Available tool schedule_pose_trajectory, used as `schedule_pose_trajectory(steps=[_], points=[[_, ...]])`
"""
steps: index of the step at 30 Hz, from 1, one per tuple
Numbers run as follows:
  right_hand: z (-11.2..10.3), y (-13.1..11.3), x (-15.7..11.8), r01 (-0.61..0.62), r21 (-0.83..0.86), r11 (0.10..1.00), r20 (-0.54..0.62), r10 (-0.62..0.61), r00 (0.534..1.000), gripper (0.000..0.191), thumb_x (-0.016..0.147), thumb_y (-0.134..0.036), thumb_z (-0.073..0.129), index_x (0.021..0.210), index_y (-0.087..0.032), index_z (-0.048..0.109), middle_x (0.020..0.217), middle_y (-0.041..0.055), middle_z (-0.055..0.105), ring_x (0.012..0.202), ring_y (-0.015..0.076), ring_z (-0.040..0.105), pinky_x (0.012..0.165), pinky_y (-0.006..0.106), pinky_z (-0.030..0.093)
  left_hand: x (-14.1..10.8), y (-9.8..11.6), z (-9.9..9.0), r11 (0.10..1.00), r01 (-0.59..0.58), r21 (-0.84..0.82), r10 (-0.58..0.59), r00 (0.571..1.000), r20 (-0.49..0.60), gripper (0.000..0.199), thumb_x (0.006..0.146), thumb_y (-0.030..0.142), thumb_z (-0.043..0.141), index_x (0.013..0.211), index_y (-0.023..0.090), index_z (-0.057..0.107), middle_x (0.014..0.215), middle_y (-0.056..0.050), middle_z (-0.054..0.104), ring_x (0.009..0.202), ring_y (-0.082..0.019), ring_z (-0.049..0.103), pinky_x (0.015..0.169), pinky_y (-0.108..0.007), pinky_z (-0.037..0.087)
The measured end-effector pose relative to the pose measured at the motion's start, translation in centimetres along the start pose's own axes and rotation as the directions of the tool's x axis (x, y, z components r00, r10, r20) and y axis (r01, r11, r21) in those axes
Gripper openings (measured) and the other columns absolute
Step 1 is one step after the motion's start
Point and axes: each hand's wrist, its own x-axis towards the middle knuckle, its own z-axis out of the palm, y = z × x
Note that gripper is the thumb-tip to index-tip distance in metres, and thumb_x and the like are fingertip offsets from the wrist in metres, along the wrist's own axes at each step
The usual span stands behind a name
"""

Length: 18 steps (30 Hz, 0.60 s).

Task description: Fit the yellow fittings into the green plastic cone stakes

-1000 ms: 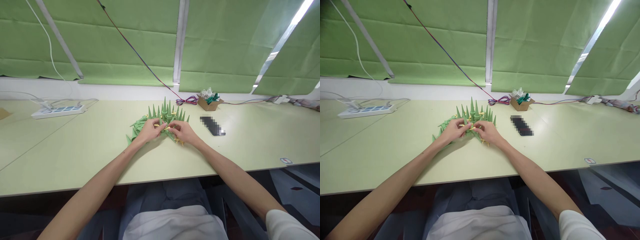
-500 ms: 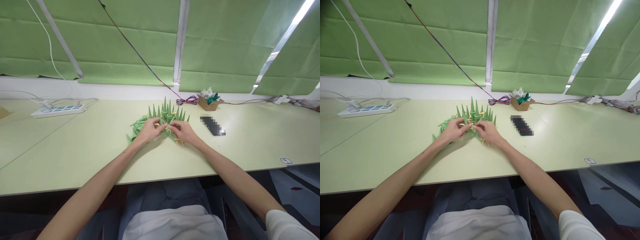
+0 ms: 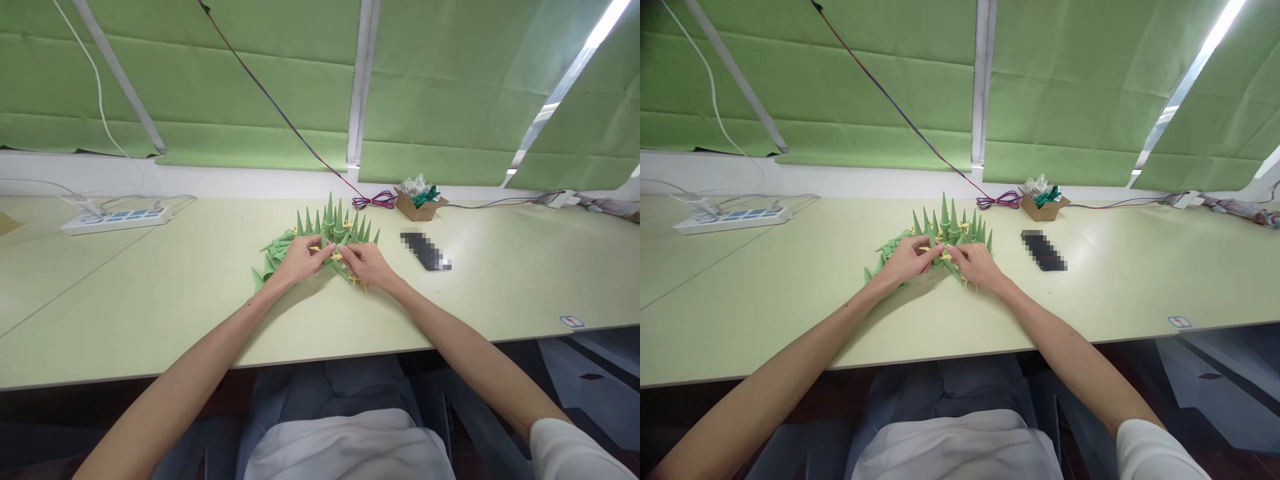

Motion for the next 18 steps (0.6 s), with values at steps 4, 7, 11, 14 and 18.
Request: schedule_pose_trajectory(steps=[4,7,11,14,18], points=[[-0.12,-0.15,-0.11,-0.033,0.082,0.996,0.003,0.033,0.999,0.033,0.095,-0.045,0.052,0.079,-0.018,0.061,0.06,0.0,0.062,0.052,0.0129,0.056,0.056,0.024,0.042,0.07,-0.08,0.01,1.0,0.011,0.016,-0.01,0.999,-0.035,0.03,0.083,0.046,0.062,0.076,0.016,0.062,0.054,0.003,0.052,0.041,-0.01,0.046,0.044,-0.024,0.036],[-0.02,0.14,-0.18,-0.023,0.121,0.992,0.037,0.018,0.999,0.021,0.09,-0.039,0.059,0.095,-0.018,0.062,0.066,-0.0004,0.065,0.053,0.0131,0.059,0.056,0.024,0.044,0.1,-0.14,0.02,0.999,0.023,0.023,-0.022,0.998,-0.057,0.03,0.084,0.045,0.06,0.074,0.017,0.061,0.05,0.004,0.048,0.041,-0.01,0.046,0.043,-0.024,0.035],[0.14,0.4,-0.22,-0.011,0.131,0.991,0.072,0.002,0.997,0.016,0.09,-0.034,0.058,0.094,-0.019,0.061,0.066,-0.001,0.065,0.052,0.0128,0.058,0.055,0.024,0.044,0.1,-0.16,0.09,1.0,0.009,0.016,-0.008,0.999,-0.052,0.031,0.084,0.046,0.06,0.074,0.017,0.061,0.054,0.003,0.051,0.041,-0.01,0.045,0.043,-0.024,0.034],[0.08,0.23,-0.23,-0.001,0.091,0.996,0.081,-0.007,0.997,0.015,0.091,-0.032,0.057,0.087,-0.018,0.061,0.063,-0.0011,0.064,0.053,0.0127,0.058,0.056,0.024,0.043,0.03,-0.02,0.18,1.0,0.005,0.01,-0.005,0.999,-0.042,0.031,0.082,0.046,0.063,0.074,0.017,0.06,0.059,0.002,0.055,0.042,-0.009,0.045,0.043,-0.024,0.034],[-0.03,-0.09,-0.22,0.02,0.008,1.0,0.101,-0.021,0.995,0.03,0.095,-0.032,0.052,0.069,-0.018,0.056,0.055,-0.0019,0.06,0.049,0.0109,0.051,0.056,0.024,0.038,-0.08,0.06,0.25,1.0,0.009,0.03,-0.008,0.999,-0.04,0.033,0.083,0.045,0.064,0.067,0.018,0.054,0.05,0.004,0.049,0.041,-0.01,0.046,0.044,-0.024,0.035]])
